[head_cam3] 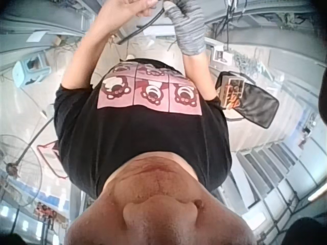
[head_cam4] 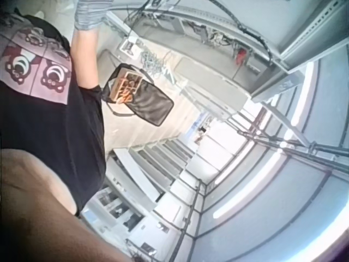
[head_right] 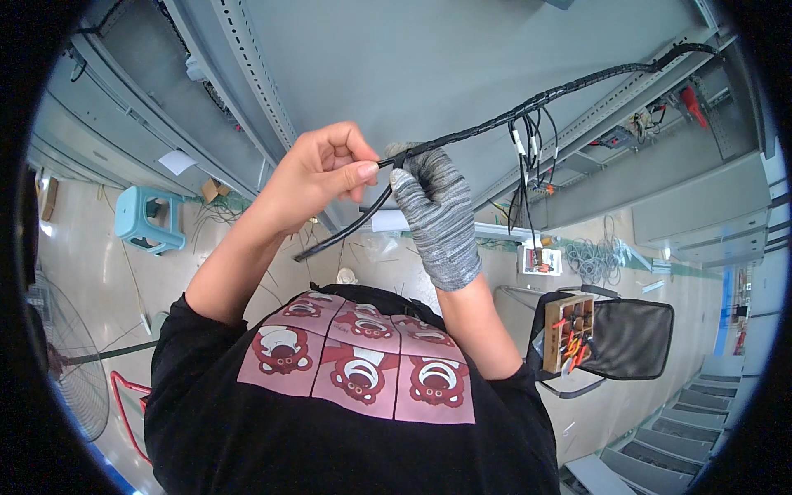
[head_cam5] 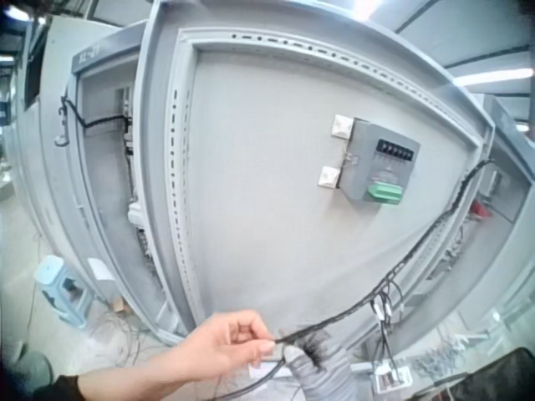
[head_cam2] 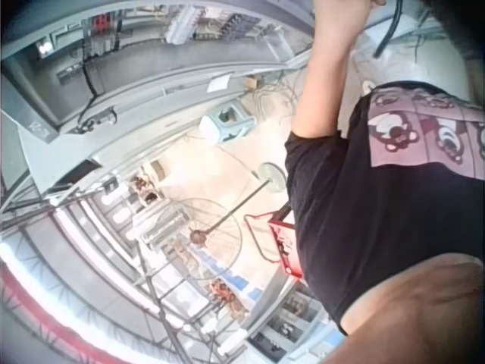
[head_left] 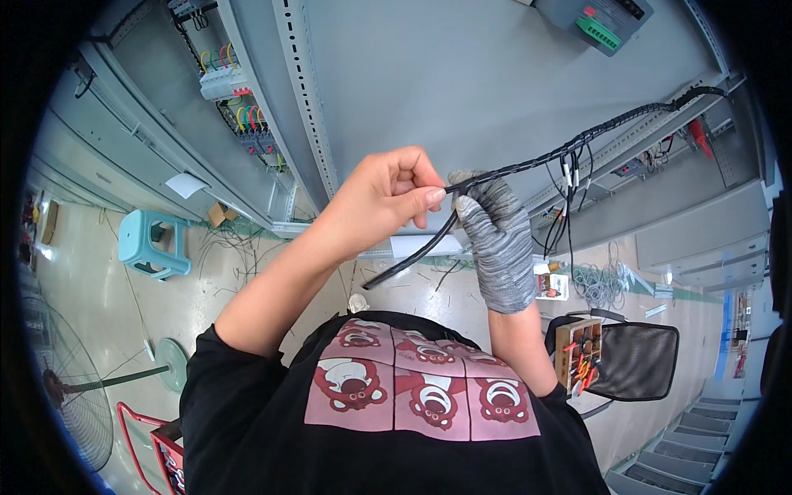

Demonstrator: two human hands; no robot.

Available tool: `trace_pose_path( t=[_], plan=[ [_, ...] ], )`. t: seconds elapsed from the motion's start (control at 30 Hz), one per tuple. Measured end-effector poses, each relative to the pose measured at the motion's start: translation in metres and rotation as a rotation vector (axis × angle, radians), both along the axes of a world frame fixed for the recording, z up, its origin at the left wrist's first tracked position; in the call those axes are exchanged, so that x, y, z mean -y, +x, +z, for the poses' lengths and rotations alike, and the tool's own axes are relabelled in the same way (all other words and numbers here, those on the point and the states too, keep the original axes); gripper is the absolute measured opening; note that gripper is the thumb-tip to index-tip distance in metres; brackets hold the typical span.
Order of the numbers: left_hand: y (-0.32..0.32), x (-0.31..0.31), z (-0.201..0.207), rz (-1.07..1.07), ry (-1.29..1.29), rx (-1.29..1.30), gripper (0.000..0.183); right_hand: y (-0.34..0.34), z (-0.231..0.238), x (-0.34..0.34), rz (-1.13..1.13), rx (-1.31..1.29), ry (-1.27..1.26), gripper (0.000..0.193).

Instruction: The person gathers a bundle of black wires inside an electrical cabinet, aligns them, and secures them with a black cable tie. They then insert the tied bundle into a cable management slot on the cabinet wall.

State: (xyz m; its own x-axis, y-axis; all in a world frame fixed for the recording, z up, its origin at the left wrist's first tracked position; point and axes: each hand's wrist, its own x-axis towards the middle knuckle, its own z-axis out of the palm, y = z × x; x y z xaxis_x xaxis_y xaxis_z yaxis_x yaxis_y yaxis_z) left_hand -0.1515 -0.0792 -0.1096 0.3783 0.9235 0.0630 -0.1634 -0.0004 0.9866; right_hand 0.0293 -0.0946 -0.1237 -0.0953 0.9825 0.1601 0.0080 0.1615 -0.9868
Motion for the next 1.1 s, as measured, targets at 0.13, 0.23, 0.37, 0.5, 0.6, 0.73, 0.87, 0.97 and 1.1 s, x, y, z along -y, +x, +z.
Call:
trace_pose_path(
  t=[0.13,0.23,0.37,0.5,0.6,0.73,0.87,0.97,1.1],
  plan=[
    [-0.003,0.0,-0.003,-0.04,-0.033,0.042,0.007,-0.001,-0.023,-0.009,-0.032,-0.003,0.104,0.013],
    [0.002,0.008,-0.002,0.013,-0.096,0.091,0.007,-0.004,-0.036,-0.016,-0.065,-0.007,0.211,0.012],
    [-0.007,-0.001,-0.008,-0.073,0.008,0.061,0.007,-0.01,-0.033,-0.018,-0.013,-0.13,0.16,0.012],
    [-0.017,-0.006,0.009,0.015,0.367,-0.439,0.006,-0.01,-0.032,-0.018,0.028,-0.292,0.109,0.013],
    [-0.012,0.002,0.018,0.204,0.6,-0.51,0.005,-0.017,-0.028,-0.02,0.004,-0.316,0.008,0.016],
    [-0.011,-0.002,0.02,0.363,1.058,-0.818,0.01,-0.02,-0.019,-0.019,0.02,-0.287,-0.033,0.017],
    [-0.006,0.009,0.016,0.518,1.043,-1.06,0.016,-0.021,-0.012,-0.021,-0.005,-0.209,-0.08,0.017],
    [0.001,0.029,0.0,0.497,1.103,-1.118,0.019,-0.022,-0.006,-0.024,0.013,-0.239,-0.101,0.015],
    [-0.008,0.031,0.004,0.455,1.07,-0.991,0.012,-0.017,-0.014,-0.027,0.162,-0.219,-0.043,0.018]
  ],
)
